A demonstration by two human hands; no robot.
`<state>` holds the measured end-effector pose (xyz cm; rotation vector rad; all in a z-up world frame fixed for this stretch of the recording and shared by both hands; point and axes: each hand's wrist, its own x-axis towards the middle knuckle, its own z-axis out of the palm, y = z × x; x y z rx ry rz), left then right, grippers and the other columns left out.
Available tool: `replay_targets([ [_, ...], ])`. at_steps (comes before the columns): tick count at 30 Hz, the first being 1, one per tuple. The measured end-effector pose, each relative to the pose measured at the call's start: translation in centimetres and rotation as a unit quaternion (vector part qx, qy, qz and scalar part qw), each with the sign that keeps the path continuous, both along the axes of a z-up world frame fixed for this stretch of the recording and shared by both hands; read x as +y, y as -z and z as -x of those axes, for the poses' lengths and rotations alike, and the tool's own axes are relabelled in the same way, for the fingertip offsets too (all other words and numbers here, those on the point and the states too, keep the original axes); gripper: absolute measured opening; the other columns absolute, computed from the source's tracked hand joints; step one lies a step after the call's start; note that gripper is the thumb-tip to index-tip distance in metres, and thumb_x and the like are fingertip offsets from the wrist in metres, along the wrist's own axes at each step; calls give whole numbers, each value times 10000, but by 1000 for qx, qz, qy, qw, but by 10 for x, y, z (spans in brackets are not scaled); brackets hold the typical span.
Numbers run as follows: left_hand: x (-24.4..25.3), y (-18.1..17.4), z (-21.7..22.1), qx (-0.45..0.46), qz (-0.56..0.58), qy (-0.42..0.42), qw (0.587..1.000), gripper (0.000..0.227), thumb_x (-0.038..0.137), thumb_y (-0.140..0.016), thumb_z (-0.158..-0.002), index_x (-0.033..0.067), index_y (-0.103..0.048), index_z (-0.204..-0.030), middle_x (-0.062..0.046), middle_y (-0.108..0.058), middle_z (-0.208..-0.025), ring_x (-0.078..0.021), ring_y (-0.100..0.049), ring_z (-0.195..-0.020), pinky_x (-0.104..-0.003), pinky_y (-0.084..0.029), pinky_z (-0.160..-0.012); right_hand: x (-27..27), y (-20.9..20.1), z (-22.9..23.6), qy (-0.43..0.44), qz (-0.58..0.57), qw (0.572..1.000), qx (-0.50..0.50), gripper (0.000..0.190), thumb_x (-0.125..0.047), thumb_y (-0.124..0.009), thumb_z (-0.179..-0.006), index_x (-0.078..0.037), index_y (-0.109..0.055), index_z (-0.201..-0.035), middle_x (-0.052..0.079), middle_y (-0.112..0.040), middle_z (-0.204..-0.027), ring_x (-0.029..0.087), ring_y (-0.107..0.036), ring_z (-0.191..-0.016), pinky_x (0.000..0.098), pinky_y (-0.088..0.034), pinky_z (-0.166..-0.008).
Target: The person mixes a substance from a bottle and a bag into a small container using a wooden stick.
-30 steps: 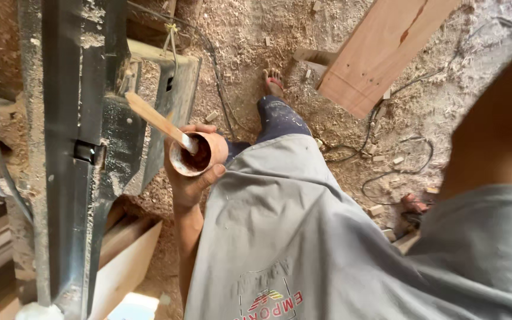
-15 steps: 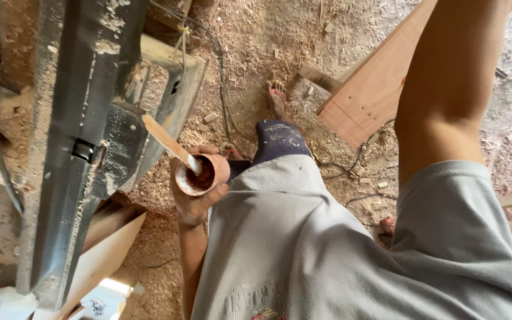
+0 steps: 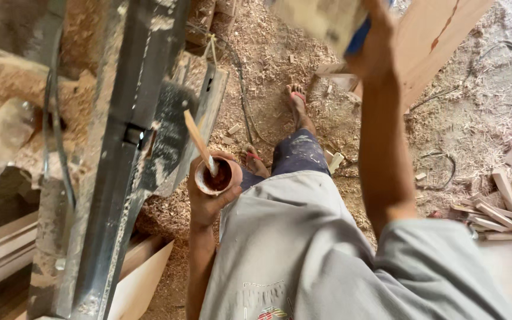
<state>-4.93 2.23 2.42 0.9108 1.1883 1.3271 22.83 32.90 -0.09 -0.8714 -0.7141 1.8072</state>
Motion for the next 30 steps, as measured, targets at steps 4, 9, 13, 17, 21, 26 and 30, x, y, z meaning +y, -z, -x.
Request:
replay_targets([
  [4,-24,-8,45,77,-44,87,992,739,205,-926,-757,69,-550,-1379,-171,-648,-1393,-287,-651,-1309,-417,-564,-1148,-136,23,2,14,61,998,-5,347,-248,-643,-1071,11,-516,-1264,149,-670,-1115,277,-731,-1038,455,-651,-955],
  [9,-36,-11,61,193,-213,160,944,627,287,-970,-661,209,-693,-1218,-141,-151,-1739,-352,-118,-1641,-581,-243,-1365,-237,-2,39,-24,210,977,-17,459,-285,-654,-1001,77,-571,-1270,228,-723,-1158,284,-771,-980,418,-656,-909],
  [13,-64,-20,52,236,-233,207,920,678,322,-1006,-550,223,-723,-1158,-130,-122,-1727,-390,-65,-1612,-645,-136,-1324,-290,-40,72,-63,270,961,-5,475,-279,-625,-1033,114,-568,-1292,272,-720,-1175,312,-768,-982,404,-649,-888],
  [17,-102,-22,48,225,-238,213,921,737,289,-985,-549,184,-708,-1224,-137,-305,-1674,-391,-226,-1593,-613,-208,-1344,-341,-67,80,-161,234,953,107,522,-349,-558,-1010,72,-542,-1318,249,-717,-1177,305,-768,-1012,410,-641,-894],
  [21,-152,-23,50,115,-240,163,950,745,294,-961,-587,163,-687,-1267,-146,-450,-1601,-365,-458,-1500,-533,-427,-1284,-388,-75,80,-164,133,976,54,520,-371,-513,-1070,56,-516,-1367,246,-687,-1218,272,-754,-1066,416,-641,-957],
  [26,-229,-16,59,-58,-159,187,968,755,225,-933,-613,38,-675,-1298,-158,-591,-1367,-319,-607,-1268,-476,-482,-1170,-479,-62,62,-210,23,974,81,564,-370,-570,-987,31,-545,-1382,178,-669,-1317,248,-706,-1175,412,-595,-1022],
  [30,-299,4,53,-274,-31,220,936,998,228,-927,-582,34,-488,-1457,-118,-621,-1351,-241,-612,-1245,-409,-480,-1131,-548,-53,45,-45,-139,916,-373,546,-382,-723,-961,23,-677,-1324,204,-660,-1136,327,-635,-934,484,-580,-838],
])
